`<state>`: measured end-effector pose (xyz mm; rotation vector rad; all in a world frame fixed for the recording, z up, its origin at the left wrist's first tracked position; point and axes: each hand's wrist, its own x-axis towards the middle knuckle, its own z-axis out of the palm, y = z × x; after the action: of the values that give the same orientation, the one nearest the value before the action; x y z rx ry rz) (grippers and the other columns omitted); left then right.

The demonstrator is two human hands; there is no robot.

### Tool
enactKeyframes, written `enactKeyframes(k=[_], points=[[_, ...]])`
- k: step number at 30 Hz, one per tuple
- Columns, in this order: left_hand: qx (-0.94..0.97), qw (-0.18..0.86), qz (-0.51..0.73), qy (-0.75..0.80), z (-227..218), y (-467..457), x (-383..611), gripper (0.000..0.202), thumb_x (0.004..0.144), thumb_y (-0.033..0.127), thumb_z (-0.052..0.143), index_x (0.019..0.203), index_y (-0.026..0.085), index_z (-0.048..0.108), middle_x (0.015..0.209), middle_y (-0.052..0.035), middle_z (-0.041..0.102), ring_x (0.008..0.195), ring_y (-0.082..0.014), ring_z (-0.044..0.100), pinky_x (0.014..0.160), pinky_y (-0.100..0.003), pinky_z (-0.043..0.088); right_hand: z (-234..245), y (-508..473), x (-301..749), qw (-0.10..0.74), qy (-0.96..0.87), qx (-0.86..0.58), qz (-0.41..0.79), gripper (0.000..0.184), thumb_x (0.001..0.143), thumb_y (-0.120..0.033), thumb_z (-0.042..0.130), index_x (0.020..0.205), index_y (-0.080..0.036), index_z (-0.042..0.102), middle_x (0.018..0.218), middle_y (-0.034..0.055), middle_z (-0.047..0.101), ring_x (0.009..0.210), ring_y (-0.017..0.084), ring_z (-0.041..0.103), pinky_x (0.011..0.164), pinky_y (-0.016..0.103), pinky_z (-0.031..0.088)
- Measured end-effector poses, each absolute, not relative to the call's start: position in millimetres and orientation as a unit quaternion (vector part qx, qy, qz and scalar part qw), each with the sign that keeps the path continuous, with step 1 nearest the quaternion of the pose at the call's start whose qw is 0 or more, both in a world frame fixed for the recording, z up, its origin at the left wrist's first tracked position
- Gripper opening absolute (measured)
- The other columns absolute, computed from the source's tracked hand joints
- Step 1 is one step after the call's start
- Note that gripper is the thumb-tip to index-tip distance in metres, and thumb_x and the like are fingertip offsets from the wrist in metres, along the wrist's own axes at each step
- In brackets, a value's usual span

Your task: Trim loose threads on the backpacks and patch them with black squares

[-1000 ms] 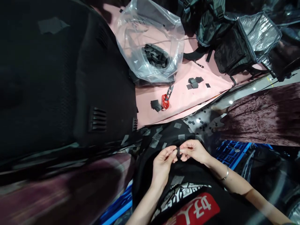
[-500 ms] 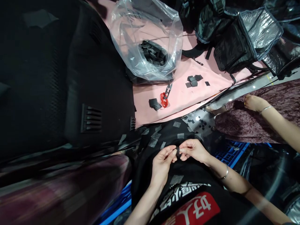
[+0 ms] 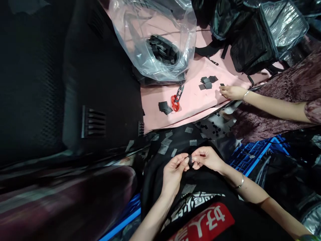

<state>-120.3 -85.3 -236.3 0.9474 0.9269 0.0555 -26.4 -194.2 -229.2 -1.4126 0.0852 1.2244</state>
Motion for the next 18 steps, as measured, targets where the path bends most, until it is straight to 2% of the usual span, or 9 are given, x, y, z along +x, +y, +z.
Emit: enactKeyframes(k=[11,18], points=[[0.486,0.763,0.042,0.425,-237.9,-87.8,-120.6,0.027,0.059,0.027,0.072,0.081,0.013,0.063,0.058,0.0027,0.057,0.049,-0.0074,0.047,0.051,-0.021,0.040,-235.6,-197.2,-32.7,0.568,0.000,-0.659,0.492,0.033,0.062,-0.041,0.069,0.074,-0.012,0.060,0.060,-0.0009,0.059,0.052,0.011,0.061,0.051,0.022,0.053],[0.461,0.780,0.019,0.423,-240.8,-86.0,-122.1,0.027,0.059,0.025,0.071,0.080,0.012,0.063,0.055,0.0034,0.056,0.047,-0.0065,0.046,0.049,-0.019,0.039,-234.0,-197.3,-30.4,0.574,-0.007,-0.639,0.512,0.037,0.061,-0.045,0.069,0.074,-0.011,0.060,0.058,-0.0001,0.060,0.054,0.013,0.063,0.056,0.026,0.055]])
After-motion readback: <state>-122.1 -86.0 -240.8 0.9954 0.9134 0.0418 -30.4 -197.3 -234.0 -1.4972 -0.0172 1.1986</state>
